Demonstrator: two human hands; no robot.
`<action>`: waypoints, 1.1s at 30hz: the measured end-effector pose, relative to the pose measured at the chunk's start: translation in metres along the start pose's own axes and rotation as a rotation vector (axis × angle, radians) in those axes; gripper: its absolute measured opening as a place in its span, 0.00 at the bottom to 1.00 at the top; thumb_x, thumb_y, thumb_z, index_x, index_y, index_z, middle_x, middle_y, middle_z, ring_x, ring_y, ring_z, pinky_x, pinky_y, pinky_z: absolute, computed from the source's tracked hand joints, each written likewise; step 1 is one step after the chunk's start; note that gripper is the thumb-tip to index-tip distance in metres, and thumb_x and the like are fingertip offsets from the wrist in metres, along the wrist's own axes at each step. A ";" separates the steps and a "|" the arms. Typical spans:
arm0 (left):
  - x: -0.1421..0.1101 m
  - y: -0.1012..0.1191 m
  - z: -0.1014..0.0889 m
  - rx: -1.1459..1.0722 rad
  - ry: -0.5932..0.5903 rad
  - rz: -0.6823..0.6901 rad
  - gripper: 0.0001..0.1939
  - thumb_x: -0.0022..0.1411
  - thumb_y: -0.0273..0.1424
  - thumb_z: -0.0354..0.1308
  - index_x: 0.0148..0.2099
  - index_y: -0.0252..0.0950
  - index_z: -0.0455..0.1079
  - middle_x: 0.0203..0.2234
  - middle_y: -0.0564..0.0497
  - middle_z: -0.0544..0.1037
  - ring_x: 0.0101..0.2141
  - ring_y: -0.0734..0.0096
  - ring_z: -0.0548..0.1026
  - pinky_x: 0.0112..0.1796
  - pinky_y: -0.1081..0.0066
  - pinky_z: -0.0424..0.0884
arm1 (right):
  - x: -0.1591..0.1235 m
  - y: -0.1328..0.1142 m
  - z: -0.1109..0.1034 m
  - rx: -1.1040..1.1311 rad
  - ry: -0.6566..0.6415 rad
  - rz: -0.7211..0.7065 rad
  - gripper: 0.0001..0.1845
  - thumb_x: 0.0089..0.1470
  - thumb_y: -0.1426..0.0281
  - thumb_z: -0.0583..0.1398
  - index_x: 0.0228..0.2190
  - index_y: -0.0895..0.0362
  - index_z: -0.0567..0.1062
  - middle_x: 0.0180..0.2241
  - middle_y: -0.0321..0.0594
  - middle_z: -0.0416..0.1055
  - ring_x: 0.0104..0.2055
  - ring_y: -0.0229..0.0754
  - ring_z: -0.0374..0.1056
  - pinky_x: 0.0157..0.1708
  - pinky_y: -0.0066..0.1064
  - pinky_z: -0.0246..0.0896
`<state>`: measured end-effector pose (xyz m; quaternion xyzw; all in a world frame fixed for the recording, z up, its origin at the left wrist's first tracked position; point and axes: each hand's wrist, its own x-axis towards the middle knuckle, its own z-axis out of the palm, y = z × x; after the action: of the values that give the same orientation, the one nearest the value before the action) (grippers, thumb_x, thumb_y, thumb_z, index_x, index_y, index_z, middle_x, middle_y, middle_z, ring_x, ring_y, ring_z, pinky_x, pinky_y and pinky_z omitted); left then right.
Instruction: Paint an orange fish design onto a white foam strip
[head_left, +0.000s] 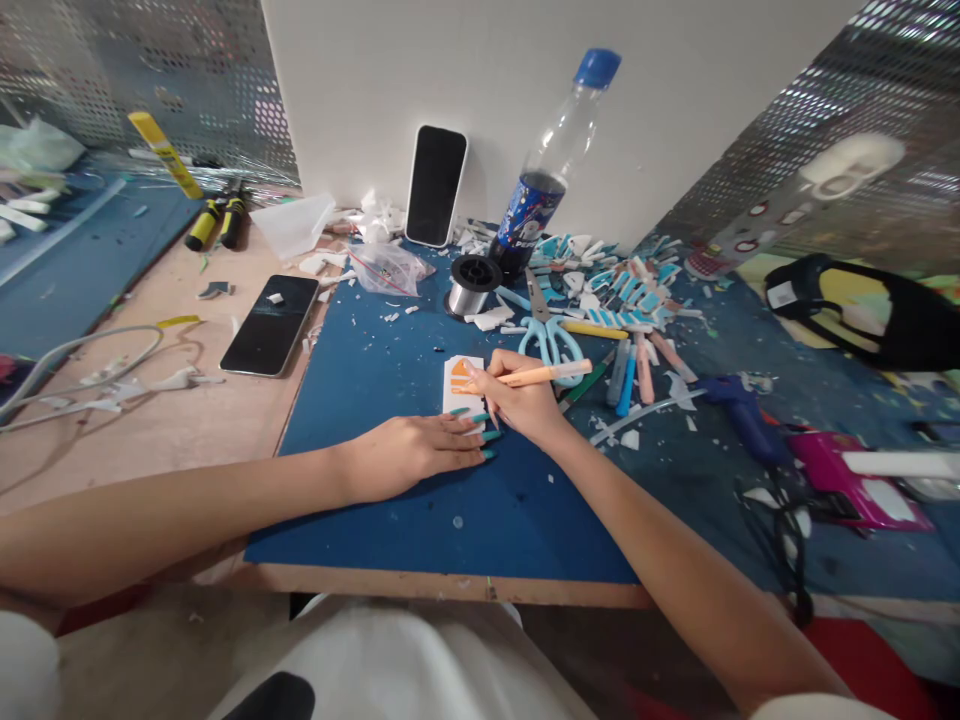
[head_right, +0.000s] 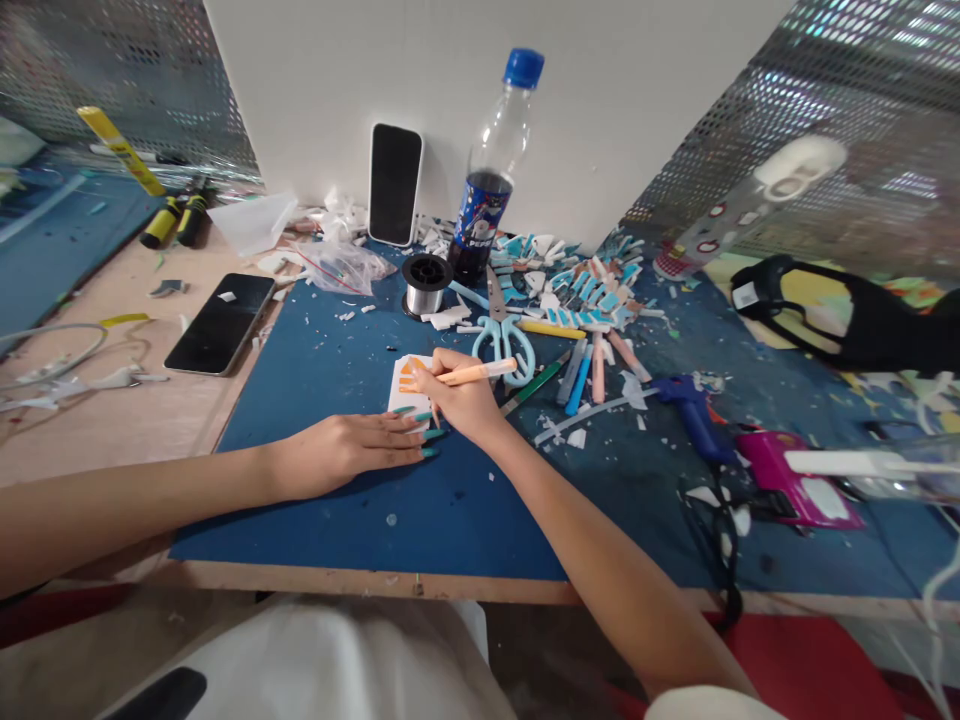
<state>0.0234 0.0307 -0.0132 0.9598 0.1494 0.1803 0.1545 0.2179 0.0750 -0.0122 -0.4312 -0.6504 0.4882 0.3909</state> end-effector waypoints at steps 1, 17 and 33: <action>0.000 0.000 0.000 -0.001 -0.001 -0.002 0.19 0.68 0.21 0.39 0.56 0.29 0.64 0.53 0.43 0.69 0.57 0.62 0.64 0.56 0.62 0.64 | 0.000 0.000 0.000 0.003 -0.013 0.000 0.21 0.51 0.62 0.60 0.16 0.55 0.58 0.10 0.26 0.58 0.10 0.30 0.54 0.11 0.24 0.50; -0.001 0.000 0.001 0.007 -0.007 -0.002 0.19 0.68 0.22 0.39 0.56 0.29 0.64 0.54 0.43 0.69 0.57 0.63 0.64 0.57 0.63 0.63 | 0.000 -0.002 0.001 0.002 -0.018 -0.004 0.20 0.50 0.64 0.61 0.16 0.55 0.59 0.10 0.26 0.58 0.10 0.29 0.54 0.12 0.24 0.51; -0.001 0.000 0.002 0.056 -0.003 0.002 0.19 0.68 0.22 0.38 0.56 0.30 0.64 0.53 0.45 0.70 0.56 0.63 0.65 0.56 0.64 0.64 | 0.000 -0.003 0.002 -0.001 -0.046 -0.018 0.20 0.50 0.63 0.61 0.16 0.56 0.60 0.11 0.26 0.60 0.10 0.28 0.55 0.11 0.22 0.49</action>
<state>0.0231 0.0295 -0.0148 0.9642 0.1530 0.1750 0.1276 0.2159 0.0742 -0.0093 -0.4140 -0.6633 0.4941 0.3802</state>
